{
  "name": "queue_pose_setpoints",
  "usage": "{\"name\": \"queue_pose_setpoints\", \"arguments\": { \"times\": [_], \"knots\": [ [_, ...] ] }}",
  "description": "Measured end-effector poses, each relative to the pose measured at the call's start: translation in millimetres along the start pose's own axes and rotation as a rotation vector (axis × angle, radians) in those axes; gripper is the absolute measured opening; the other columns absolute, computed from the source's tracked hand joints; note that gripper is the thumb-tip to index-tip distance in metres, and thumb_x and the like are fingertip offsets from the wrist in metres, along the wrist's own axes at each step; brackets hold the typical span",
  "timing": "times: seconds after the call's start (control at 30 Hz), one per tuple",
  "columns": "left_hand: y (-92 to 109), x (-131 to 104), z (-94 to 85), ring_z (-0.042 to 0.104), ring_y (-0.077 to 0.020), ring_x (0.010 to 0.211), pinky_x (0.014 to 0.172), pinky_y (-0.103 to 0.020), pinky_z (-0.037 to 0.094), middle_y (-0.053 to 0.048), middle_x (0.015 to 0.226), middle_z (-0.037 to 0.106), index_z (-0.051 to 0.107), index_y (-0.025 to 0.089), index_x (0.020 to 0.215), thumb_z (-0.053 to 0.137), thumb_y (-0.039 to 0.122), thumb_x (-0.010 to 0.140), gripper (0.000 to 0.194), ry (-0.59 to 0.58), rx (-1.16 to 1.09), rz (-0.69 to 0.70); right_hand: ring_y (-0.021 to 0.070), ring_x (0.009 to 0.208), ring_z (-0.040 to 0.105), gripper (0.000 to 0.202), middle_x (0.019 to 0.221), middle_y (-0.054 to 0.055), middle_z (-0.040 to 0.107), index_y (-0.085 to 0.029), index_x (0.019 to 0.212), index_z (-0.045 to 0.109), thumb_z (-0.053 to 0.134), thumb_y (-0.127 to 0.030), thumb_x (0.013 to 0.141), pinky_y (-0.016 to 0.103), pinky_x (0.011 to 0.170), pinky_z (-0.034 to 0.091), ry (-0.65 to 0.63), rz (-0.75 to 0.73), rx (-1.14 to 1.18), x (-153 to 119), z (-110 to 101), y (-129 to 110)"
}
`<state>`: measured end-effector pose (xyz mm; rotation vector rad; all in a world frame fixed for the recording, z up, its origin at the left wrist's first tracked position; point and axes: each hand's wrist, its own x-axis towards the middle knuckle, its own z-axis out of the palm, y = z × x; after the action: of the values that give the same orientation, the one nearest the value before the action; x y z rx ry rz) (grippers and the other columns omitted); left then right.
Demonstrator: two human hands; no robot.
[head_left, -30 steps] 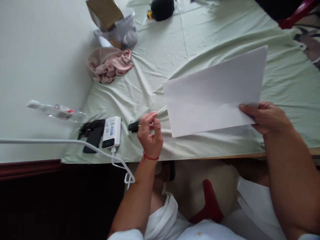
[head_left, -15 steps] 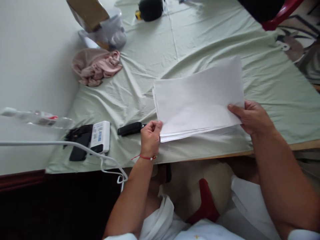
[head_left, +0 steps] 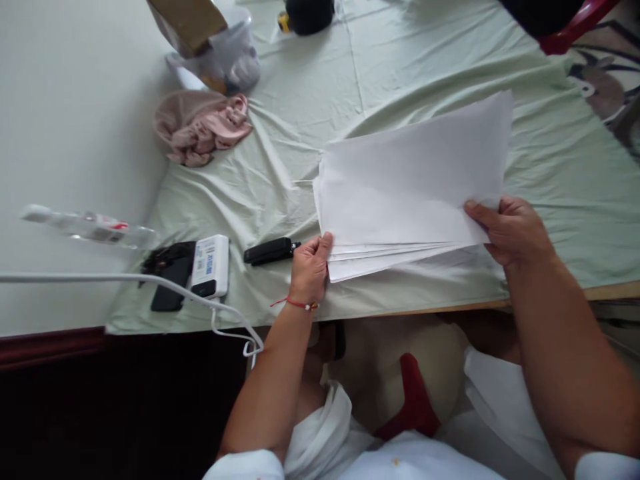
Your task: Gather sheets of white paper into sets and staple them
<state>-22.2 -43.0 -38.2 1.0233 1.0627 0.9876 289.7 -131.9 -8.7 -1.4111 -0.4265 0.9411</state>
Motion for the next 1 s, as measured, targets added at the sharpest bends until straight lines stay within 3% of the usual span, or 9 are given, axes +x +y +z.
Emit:
{"name": "queue_pose_setpoints", "arguments": {
  "times": [0.17,0.27,0.4,0.53,0.67,0.8,0.9,1.0],
  "knots": [
    [2.3,-2.0,1.6,0.052,-0.0099,0.053,0.049,-0.023,0.04,0.003,0.065,0.065,0.074,0.019,0.084,0.097,0.057,0.066,0.048,-0.097,0.021,-0.016,0.0116,0.07,0.065,0.029,0.084,0.001,0.078,-0.02,0.078,0.076,0.097,-0.024,0.059,0.023,0.068,0.057,0.047,-0.04,0.054,0.1,1.8,-0.7],
    [3.5,-3.0,3.1,0.049,-0.0092,0.05,0.047,-0.022,0.04,0.004,0.059,0.06,0.072,0.019,0.076,0.095,0.065,0.065,0.052,-0.065,0.007,-0.02,0.012,0.072,0.066,0.029,0.082,0.001,0.077,-0.02,0.08,0.075,0.097,-0.026,0.062,0.024,0.073,0.058,0.023,-0.045,0.054,-0.5,2.6,-0.6],
    [10.0,-5.2,5.3,0.037,-0.0052,0.043,0.036,-0.019,0.026,0.006,0.053,0.051,0.066,0.018,0.067,0.096,0.067,0.06,0.058,-0.052,0.019,-0.079,0.0132,0.075,0.068,0.03,0.085,0.001,0.077,-0.021,0.082,0.074,0.096,-0.026,0.063,0.025,0.076,0.059,0.06,-0.049,0.052,-0.4,3.9,-2.0],
    [15.8,-7.5,7.0,0.04,-0.0037,0.044,0.034,-0.017,0.026,0.005,0.058,0.056,0.065,0.017,0.065,0.102,0.06,0.052,0.058,-0.063,0.049,-0.065,0.0134,0.078,0.069,0.029,0.092,0.001,0.079,-0.022,0.086,0.076,0.095,-0.024,0.063,0.025,0.08,0.06,0.063,-0.069,0.076,-0.3,4.6,-2.4],
    [14.1,-6.5,5.0,0.042,-0.0056,0.039,0.03,-0.019,0.02,0.006,0.05,0.051,0.064,0.018,0.064,0.096,0.067,0.06,0.058,-0.059,0.062,-0.07,0.0133,0.074,0.068,0.029,0.087,0.001,0.079,-0.022,0.083,0.077,0.096,-0.025,0.062,0.026,0.075,0.059,0.048,-0.055,0.078,0.8,3.6,-0.1],
    [12.8,-4.0,0.4,0.051,-0.0082,0.044,0.036,-0.02,0.035,0.004,0.055,0.059,0.067,0.019,0.069,0.093,0.069,0.066,0.056,-0.066,-0.022,-0.047,0.0128,0.071,0.067,0.032,0.084,0.001,0.078,-0.022,0.082,0.076,0.098,-0.027,0.059,0.025,0.072,0.058,0.03,-0.051,0.066,1.8,1.3,0.7],
    [11.4,-0.6,-2.5,0.069,-0.0169,0.063,0.054,-0.026,0.056,-0.002,0.067,0.07,0.071,0.02,0.078,0.082,0.079,0.073,0.06,-0.086,-0.127,-0.05,0.0128,0.071,0.067,0.034,0.085,0.002,0.078,-0.021,0.081,0.076,0.099,-0.029,0.057,0.025,0.071,0.058,-0.012,-0.039,0.038,-0.6,1.0,0.6],
    [7.9,4.6,-4.2,0.077,-0.0243,0.085,0.073,-0.035,0.064,-0.006,0.08,0.077,0.074,0.02,0.09,0.083,0.074,0.075,0.057,-0.045,-0.158,-0.027,0.0119,0.07,0.066,0.034,0.084,0.002,0.078,-0.02,0.08,0.077,0.1,-0.03,0.057,0.024,0.071,0.057,-0.052,-0.039,0.037,-3.8,1.8,0.7]
  ]
}}
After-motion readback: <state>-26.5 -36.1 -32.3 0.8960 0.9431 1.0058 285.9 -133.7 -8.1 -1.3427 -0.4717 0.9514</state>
